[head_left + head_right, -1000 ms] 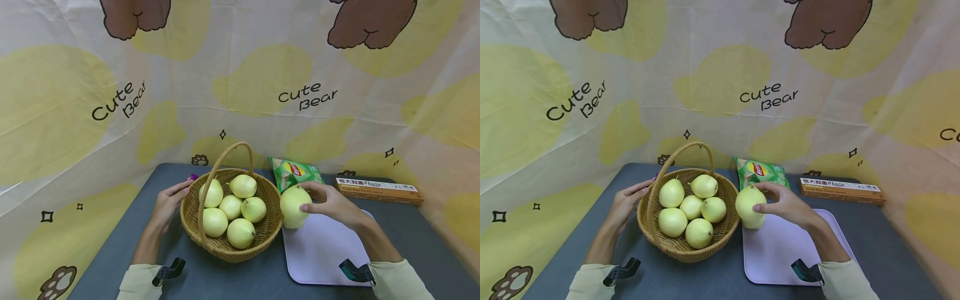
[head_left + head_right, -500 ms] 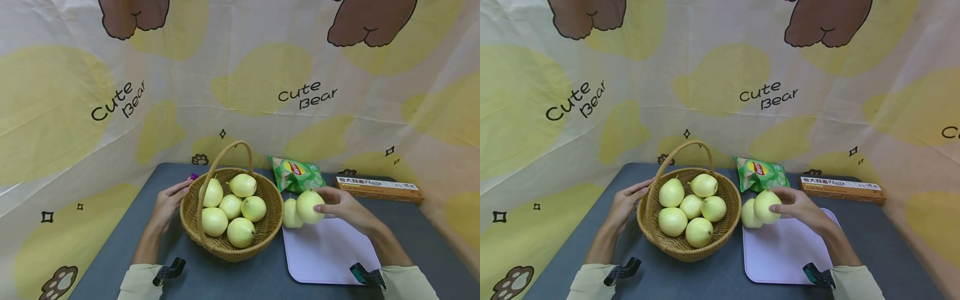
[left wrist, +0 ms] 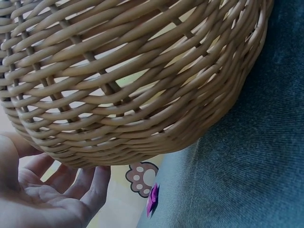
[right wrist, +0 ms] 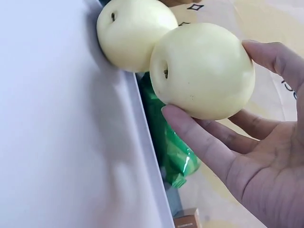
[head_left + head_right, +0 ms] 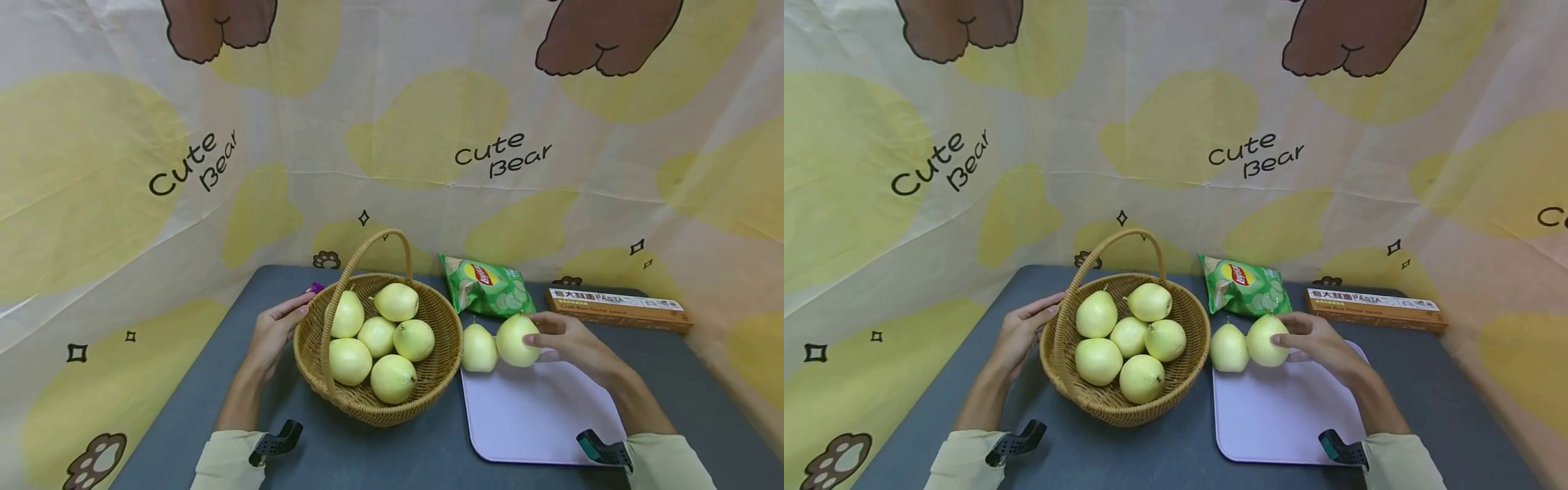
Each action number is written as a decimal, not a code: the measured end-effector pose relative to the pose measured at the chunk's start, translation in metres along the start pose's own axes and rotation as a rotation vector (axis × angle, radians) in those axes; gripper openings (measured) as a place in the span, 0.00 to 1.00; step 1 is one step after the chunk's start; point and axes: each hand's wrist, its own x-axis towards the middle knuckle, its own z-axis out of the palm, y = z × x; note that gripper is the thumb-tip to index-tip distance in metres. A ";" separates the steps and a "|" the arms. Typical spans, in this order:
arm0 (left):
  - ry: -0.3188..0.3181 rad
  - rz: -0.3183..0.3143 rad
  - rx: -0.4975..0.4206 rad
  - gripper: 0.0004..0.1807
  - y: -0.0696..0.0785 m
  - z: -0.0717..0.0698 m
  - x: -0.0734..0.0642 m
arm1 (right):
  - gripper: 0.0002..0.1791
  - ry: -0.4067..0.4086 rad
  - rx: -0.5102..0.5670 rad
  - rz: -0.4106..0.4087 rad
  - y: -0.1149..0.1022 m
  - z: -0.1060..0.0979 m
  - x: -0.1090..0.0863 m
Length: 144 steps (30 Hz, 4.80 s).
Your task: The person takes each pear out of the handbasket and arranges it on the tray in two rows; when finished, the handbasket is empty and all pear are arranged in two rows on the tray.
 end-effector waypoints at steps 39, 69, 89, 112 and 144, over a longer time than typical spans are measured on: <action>-0.013 0.009 -0.029 0.24 0.000 0.001 -0.001 | 0.43 -0.075 0.026 0.138 0.027 -0.003 0.011; -0.003 0.022 -0.022 0.24 0.000 0.001 -0.001 | 0.47 -0.100 0.025 0.120 0.032 -0.003 0.008; -0.015 0.024 -0.023 0.23 0.001 0.001 -0.003 | 0.45 0.007 -0.119 0.067 0.030 -0.003 0.004; 0.000 0.013 -0.021 0.24 0.000 0.000 -0.002 | 0.33 0.207 -0.151 -0.147 -0.023 0.020 -0.001; -0.020 0.030 -0.049 0.25 0.000 -0.001 -0.003 | 0.27 0.085 -0.107 -0.339 -0.102 0.085 0.040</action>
